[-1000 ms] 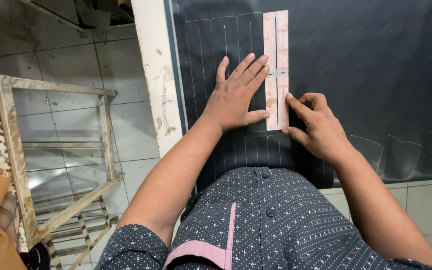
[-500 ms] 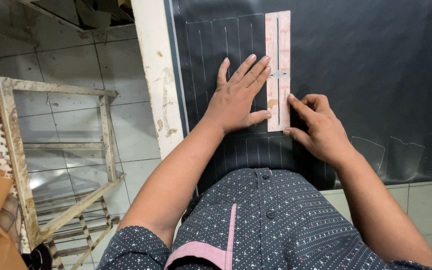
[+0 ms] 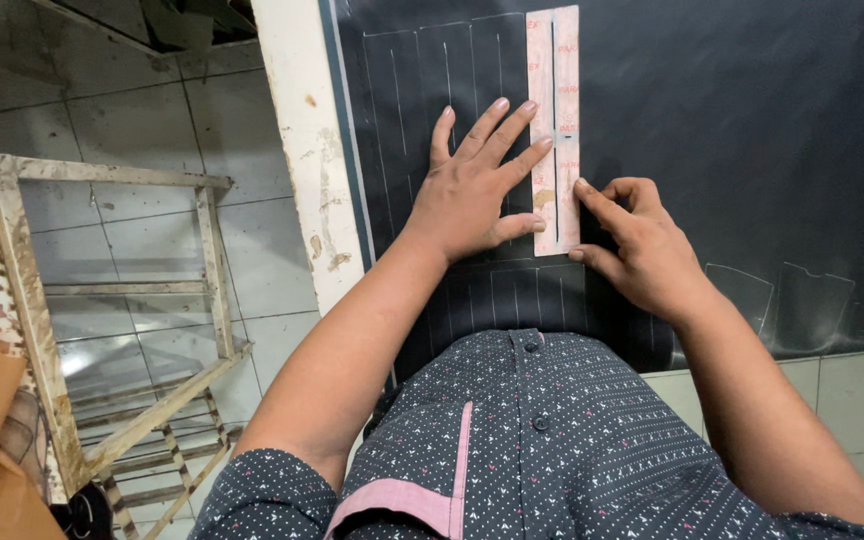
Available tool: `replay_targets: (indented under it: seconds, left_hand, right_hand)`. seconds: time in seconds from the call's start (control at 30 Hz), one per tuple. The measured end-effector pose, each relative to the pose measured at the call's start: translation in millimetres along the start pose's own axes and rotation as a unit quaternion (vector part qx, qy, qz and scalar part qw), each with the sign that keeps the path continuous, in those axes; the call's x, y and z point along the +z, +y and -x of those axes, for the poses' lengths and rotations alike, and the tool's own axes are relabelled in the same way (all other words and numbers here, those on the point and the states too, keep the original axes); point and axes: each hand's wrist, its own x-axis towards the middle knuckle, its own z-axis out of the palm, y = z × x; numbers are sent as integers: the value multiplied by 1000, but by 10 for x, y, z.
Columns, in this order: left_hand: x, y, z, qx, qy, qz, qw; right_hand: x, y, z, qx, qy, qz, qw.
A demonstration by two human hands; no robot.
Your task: The person unrolls a length of black fabric on a work table and smooths it flat. They place a long wooden ruler on the fabric and use a marking tool to draw a series of straight parallel chalk lines along the fabric, repositioning the ruler repeatedly to mark successive lines.
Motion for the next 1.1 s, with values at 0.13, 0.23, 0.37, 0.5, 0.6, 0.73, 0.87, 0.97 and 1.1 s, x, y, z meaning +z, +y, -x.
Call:
replay_targets:
  seconds: [0.13, 0.23, 0.37, 0.5, 0.6, 0.73, 0.87, 0.97, 1.1]
  left_hand:
    - [21, 12, -8, -4, 9, -2, 1000]
    - [34, 17, -13, -6, 14, -6, 1000]
    - [43, 22, -2, -8, 12, -6, 1000]
    - [52, 19, -1, -11, 13, -2, 1000]
    - [48, 33, -11, -12, 17, 2, 1000]
    - [-44, 87, -44, -24, 7, 20, 999]
    - [-114, 241, -160, -50, -47, -34, 997]
    - [-77, 312, -311, -52, -139, -57, 987]
    - [25, 338, -409, 0, -27, -114, 993]
  right_hand:
    - [2, -1, 2, -6, 6, 0, 1000]
    - [0, 7, 14, 3, 2, 4, 1000]
    - [7, 16, 20, -5, 6, 6, 1000]
    - [16, 26, 21, -10, 7, 6, 1000]
    - [22, 37, 21, -13, 5, 9, 1000]
    - [-35, 75, -24, 9, -17, -48, 999]
    - [-210, 150, -236, -29, 80, -89, 992]
    - [-369, 208, -562, -31, 152, -54, 986]
    - [-410, 260, -1171, -80, 174, -204, 960]
